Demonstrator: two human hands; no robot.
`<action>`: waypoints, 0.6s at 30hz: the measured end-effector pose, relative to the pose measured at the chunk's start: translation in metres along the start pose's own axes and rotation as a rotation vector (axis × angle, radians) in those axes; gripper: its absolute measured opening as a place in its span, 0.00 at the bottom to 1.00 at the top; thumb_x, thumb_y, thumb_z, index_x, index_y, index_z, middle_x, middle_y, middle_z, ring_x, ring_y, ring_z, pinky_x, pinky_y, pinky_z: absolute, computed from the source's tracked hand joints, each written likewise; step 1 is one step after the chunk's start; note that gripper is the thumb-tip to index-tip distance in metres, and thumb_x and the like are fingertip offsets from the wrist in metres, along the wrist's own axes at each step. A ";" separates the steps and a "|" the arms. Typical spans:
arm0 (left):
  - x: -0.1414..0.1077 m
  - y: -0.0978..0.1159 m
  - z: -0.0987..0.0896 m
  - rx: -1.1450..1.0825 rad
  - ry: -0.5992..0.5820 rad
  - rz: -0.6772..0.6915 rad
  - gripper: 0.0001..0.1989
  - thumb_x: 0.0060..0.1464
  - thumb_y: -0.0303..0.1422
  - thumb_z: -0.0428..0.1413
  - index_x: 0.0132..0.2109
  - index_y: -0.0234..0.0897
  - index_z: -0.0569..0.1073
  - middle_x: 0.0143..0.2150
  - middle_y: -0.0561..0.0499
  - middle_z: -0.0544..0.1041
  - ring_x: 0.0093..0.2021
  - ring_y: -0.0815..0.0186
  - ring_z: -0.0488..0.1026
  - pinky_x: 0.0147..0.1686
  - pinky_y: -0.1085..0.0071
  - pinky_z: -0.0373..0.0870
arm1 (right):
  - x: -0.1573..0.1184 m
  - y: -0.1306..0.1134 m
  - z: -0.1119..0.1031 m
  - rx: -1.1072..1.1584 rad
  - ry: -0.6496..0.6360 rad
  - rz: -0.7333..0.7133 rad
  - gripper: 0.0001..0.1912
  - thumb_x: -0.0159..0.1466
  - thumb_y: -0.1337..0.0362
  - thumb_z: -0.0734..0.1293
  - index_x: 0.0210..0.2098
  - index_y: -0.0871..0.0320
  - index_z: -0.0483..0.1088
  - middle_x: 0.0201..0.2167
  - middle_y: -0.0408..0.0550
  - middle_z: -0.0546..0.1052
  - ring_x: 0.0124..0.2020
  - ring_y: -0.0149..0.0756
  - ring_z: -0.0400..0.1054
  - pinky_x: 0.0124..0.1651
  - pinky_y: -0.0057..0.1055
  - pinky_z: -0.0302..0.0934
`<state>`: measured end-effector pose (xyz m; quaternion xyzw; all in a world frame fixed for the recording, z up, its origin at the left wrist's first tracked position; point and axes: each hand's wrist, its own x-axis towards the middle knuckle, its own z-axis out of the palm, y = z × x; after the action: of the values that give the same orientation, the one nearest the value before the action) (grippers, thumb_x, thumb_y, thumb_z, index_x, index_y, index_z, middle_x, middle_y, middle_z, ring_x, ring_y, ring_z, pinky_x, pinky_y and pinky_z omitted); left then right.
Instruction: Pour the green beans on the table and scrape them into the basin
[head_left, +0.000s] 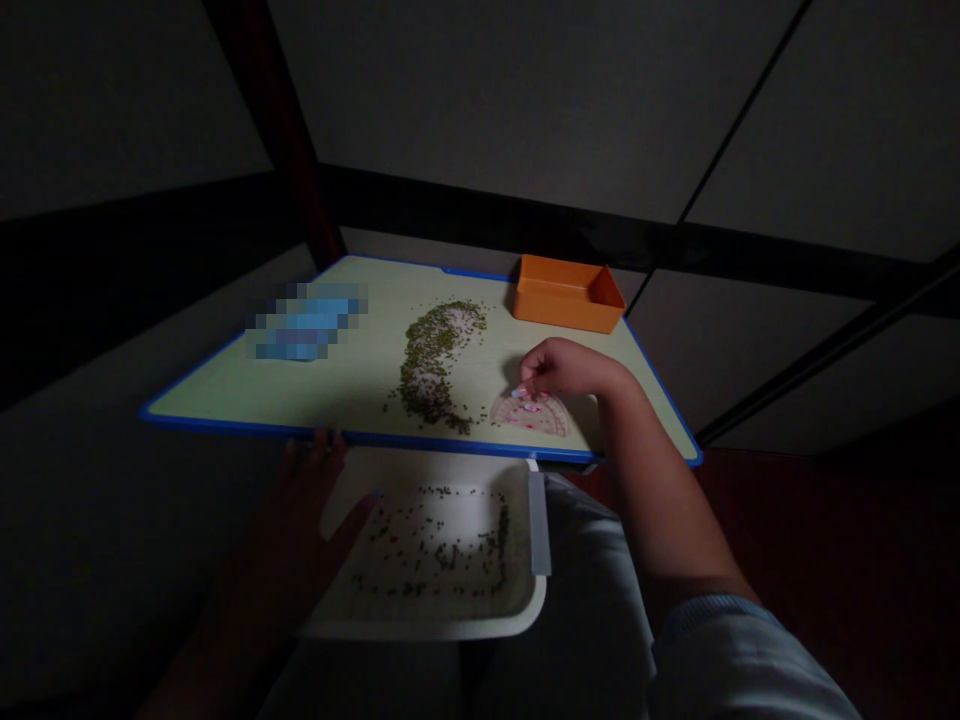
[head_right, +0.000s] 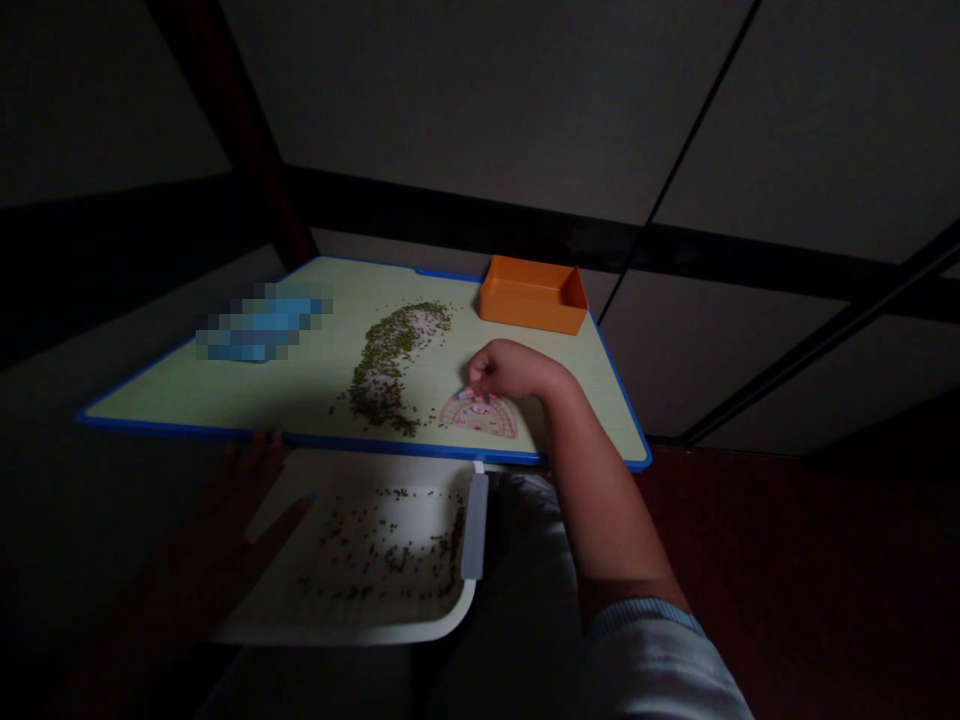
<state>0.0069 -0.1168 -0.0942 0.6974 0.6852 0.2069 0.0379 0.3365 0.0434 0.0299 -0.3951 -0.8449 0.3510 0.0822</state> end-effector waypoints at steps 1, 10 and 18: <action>0.000 0.000 0.000 0.000 0.004 0.002 0.38 0.55 0.51 0.45 0.68 0.41 0.50 0.73 0.46 0.49 0.73 0.50 0.38 0.67 0.45 0.52 | 0.000 0.000 0.000 0.005 -0.013 -0.001 0.11 0.55 0.59 0.69 0.23 0.61 0.71 0.18 0.41 0.71 0.22 0.27 0.62 0.31 0.28 0.53; -0.001 0.001 -0.001 -0.004 -0.005 -0.007 0.38 0.56 0.51 0.44 0.68 0.42 0.49 0.74 0.46 0.48 0.73 0.51 0.37 0.68 0.46 0.51 | 0.001 0.002 0.001 0.018 -0.050 -0.001 0.10 0.55 0.60 0.69 0.23 0.61 0.71 0.19 0.41 0.72 0.23 0.28 0.63 0.32 0.28 0.54; -0.001 0.002 -0.001 -0.011 -0.002 -0.015 0.38 0.55 0.52 0.44 0.68 0.41 0.50 0.73 0.47 0.48 0.73 0.51 0.38 0.68 0.46 0.51 | 0.001 0.000 0.002 -0.001 -0.039 0.009 0.11 0.56 0.59 0.68 0.23 0.61 0.70 0.20 0.42 0.72 0.24 0.28 0.64 0.32 0.28 0.54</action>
<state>0.0080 -0.1181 -0.0926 0.6921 0.6893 0.2096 0.0441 0.3356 0.0432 0.0284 -0.3920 -0.8447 0.3587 0.0640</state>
